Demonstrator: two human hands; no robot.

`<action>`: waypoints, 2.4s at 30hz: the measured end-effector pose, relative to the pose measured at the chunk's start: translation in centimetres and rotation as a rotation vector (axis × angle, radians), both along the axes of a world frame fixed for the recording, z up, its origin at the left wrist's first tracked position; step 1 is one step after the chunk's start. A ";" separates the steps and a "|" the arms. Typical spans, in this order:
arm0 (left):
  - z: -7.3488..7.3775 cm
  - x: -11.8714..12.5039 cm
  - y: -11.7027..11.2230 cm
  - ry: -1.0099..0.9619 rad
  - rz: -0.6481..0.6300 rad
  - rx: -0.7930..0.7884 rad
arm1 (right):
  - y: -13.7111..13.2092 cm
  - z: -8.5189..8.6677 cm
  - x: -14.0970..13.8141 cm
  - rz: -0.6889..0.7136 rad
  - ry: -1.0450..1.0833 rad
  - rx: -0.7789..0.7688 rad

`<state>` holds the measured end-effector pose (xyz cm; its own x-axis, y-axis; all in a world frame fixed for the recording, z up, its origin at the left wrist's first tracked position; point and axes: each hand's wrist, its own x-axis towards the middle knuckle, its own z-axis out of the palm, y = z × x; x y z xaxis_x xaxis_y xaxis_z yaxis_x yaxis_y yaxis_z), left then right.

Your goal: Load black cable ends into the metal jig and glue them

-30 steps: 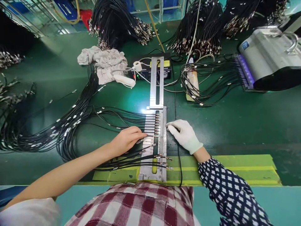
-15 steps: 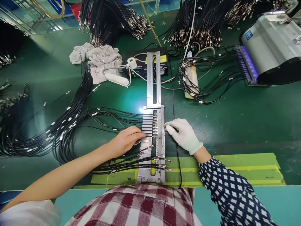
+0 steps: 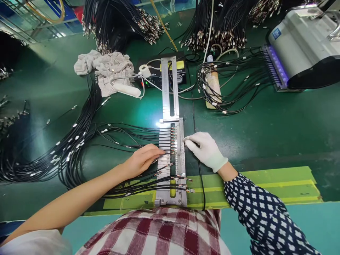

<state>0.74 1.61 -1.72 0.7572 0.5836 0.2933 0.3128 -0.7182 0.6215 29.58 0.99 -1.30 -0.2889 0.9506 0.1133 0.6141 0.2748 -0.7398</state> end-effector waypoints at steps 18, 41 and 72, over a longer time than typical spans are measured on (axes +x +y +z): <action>-0.3 -0.7 -0.7 0.246 0.079 0.356 | 0.1 0.1 -0.1 0.004 0.007 -0.013; -0.2 3.1 -0.2 0.356 0.053 0.408 | 1.2 0.7 -4.9 -0.155 -0.562 0.167; -0.8 -7.4 -7.5 0.446 0.270 0.616 | -0.9 -2.1 1.1 -0.163 0.163 -0.078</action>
